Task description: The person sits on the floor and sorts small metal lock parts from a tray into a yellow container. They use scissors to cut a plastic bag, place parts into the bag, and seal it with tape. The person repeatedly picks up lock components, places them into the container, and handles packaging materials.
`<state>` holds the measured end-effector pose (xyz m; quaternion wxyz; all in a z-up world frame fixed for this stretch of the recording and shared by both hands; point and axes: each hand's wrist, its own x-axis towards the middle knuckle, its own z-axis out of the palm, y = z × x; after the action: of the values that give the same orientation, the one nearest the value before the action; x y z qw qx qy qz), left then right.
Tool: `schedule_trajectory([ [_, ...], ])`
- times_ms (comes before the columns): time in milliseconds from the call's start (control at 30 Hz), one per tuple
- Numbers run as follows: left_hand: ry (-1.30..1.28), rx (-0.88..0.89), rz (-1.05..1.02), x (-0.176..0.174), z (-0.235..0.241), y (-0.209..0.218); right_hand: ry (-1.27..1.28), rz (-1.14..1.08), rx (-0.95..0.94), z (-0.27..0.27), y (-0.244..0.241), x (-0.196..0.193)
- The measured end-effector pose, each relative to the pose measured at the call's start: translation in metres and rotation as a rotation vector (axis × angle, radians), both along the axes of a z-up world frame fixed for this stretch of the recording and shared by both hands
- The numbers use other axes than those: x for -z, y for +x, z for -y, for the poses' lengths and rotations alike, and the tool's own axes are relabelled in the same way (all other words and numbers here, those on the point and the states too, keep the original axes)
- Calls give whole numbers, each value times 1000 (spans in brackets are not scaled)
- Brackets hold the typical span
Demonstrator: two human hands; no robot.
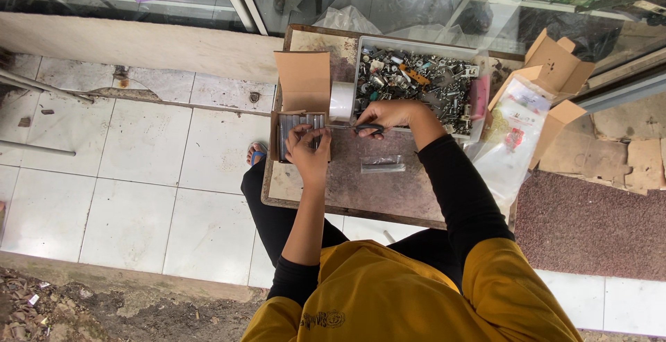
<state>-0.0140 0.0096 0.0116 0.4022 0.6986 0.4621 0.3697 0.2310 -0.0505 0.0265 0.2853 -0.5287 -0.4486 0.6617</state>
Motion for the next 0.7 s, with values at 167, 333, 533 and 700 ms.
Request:
schedule_trajectory([
  [167,15,6,-15,8,-3,0,25,5,-2,6,-6,-15],
  [333,-11,52,55,1,1,-5,40,44,-25,18,-5,-26],
  [533,-22,121,207,-28,15,-30,100,550,-12,94,-51,-45],
  [700,108,361,397,-31,47,-53,-73,1059,27,197,-107,-8],
])
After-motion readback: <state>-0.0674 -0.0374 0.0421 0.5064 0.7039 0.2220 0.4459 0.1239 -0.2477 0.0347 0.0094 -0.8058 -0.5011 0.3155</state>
